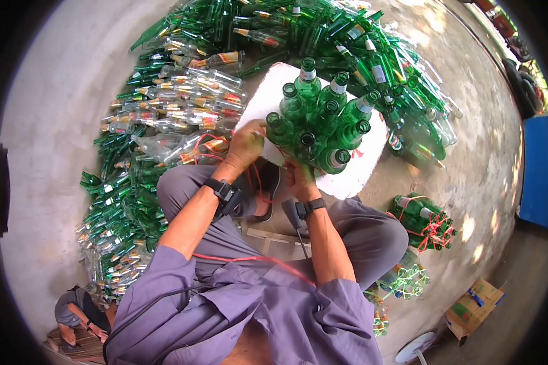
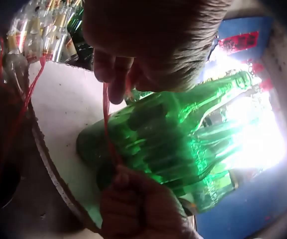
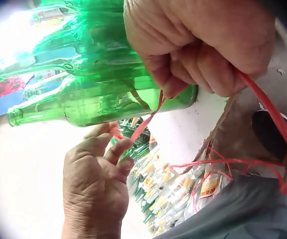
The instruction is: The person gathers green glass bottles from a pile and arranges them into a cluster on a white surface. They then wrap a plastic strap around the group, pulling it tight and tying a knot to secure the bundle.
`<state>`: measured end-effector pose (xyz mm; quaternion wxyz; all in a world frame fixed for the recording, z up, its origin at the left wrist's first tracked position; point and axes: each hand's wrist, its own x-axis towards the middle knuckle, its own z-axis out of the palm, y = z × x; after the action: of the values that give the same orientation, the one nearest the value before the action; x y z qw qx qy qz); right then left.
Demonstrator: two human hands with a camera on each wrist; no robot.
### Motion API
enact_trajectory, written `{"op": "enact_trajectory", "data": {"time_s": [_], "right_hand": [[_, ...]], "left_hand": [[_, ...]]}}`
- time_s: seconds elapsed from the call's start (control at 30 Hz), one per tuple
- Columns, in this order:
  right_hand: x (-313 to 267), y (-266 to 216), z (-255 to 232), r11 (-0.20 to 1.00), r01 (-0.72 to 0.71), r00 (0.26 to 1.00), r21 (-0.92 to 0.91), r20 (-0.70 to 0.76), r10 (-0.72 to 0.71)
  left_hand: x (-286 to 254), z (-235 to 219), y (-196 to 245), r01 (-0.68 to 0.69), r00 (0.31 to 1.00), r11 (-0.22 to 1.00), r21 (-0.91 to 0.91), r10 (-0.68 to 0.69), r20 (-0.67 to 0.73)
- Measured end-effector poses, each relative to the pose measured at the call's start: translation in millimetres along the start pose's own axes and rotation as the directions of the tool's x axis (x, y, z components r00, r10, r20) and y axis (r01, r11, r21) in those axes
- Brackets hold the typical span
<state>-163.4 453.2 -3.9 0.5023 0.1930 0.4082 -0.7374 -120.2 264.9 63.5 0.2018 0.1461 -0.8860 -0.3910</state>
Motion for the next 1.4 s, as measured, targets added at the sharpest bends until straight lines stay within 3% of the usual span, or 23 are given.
{"op": "enact_trajectory", "data": {"time_s": [0.1,0.2,0.33,0.43,0.5,0.63,0.73,0.8,1.0,1.2,1.4], "right_hand": [[3,1,-1,1.0,-0.004,1.0,0.019,0.008,0.004],[3,4,-3,0.999,-0.006,1.0,0.033,-0.021,0.007],[0,2,-1,0.999,-0.004,1.0,0.047,0.021,0.003],[-3,1,5,0.998,0.01,1.0,0.061,-0.013,-0.009],[-2,1,7,0.997,0.026,0.999,0.068,-0.049,-0.023],[-4,-1,6,0.998,0.013,1.0,0.06,-0.016,-0.012],[-9,0,8,0.998,0.011,0.999,0.057,-0.037,-0.009],[-9,-1,11,0.999,0.019,0.997,0.05,-0.076,-0.016],[-11,-4,10,0.999,0.043,0.996,0.003,-0.072,-0.043],[-10,-11,2,0.995,-0.014,0.999,-0.096,-0.053,0.009],[-10,-17,-3,0.987,-0.066,0.998,-0.148,-0.01,0.065]], "left_hand": [[-11,13,14,0.021,0.995,0.997,0.069,-0.028,0.098],[-16,17,13,-0.043,0.999,0.99,0.136,0.04,0.028],[-11,10,12,-0.056,0.993,0.992,0.117,0.044,0.105],[-16,9,25,-0.172,0.985,0.979,0.106,0.17,0.028],[-23,15,18,0.102,0.967,0.974,0.201,-0.145,0.211],[-25,31,-12,0.094,0.968,0.982,0.165,-0.129,0.215],[-23,36,-11,0.205,0.965,0.974,0.095,-0.217,0.148],[-21,38,-18,0.352,0.915,0.932,0.089,-0.363,0.177],[-19,38,-24,0.408,0.881,0.913,0.006,-0.395,0.26],[-19,41,-31,0.36,0.904,0.933,-0.012,-0.345,0.251],[-13,32,-21,0.389,0.877,0.921,-0.022,-0.362,0.316]]}}
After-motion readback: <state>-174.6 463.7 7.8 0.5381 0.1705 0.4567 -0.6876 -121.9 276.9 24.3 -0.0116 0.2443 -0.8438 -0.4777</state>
